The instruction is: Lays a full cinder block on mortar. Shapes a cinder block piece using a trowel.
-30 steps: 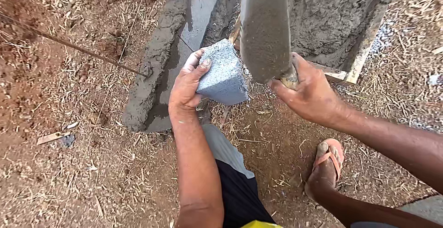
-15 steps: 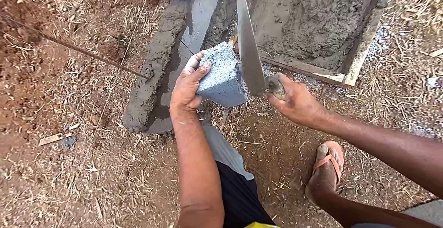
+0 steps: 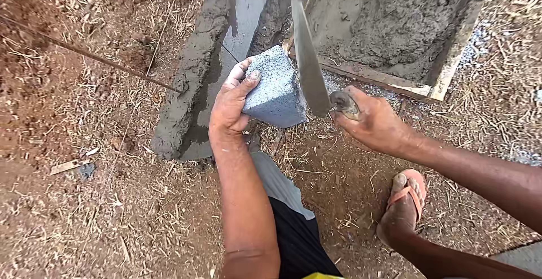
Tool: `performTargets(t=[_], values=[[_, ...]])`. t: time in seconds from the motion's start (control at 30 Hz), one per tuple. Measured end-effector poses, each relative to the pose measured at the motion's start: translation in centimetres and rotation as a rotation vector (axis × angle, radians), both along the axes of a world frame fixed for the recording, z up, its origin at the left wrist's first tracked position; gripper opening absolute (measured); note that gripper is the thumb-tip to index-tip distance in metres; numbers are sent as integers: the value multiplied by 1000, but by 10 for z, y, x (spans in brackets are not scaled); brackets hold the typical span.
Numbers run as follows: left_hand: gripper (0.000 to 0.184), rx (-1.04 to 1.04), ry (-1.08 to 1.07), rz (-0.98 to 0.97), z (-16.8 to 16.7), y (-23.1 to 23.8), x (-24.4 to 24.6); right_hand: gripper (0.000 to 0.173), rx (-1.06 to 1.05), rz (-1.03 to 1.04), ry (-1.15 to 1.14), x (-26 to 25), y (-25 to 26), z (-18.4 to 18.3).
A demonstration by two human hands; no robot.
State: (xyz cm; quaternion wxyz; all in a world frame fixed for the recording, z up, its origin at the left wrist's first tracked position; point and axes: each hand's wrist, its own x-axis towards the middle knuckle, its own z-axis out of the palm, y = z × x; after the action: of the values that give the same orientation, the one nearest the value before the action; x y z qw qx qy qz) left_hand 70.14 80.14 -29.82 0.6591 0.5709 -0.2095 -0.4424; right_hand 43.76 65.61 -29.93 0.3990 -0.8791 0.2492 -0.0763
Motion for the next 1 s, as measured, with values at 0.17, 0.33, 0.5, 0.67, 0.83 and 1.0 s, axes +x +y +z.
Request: performTargets(t=[0.17,0.33,0.5,0.67,0.83,1.0], values=[[37,9,4,-14,1,-3,-4,28,-43,-48,-147,8,4,18],[37,-2,5,-11,0,0,-1,23,74,33,77,-4,0,-17],[38,1,6,-12,0,-3,-3,28,-29,-41,-150,10,1,25],[36,-6,0,5,2,-2,-3,23,54,18,26,-2,6,-5],[35,-4,10,18,-1,-1,-3,25,-6,-6,-38,8,-12,14],[38,32,5,22,2,-4,-6,31,-70,-64,-215,29,-18,40]])
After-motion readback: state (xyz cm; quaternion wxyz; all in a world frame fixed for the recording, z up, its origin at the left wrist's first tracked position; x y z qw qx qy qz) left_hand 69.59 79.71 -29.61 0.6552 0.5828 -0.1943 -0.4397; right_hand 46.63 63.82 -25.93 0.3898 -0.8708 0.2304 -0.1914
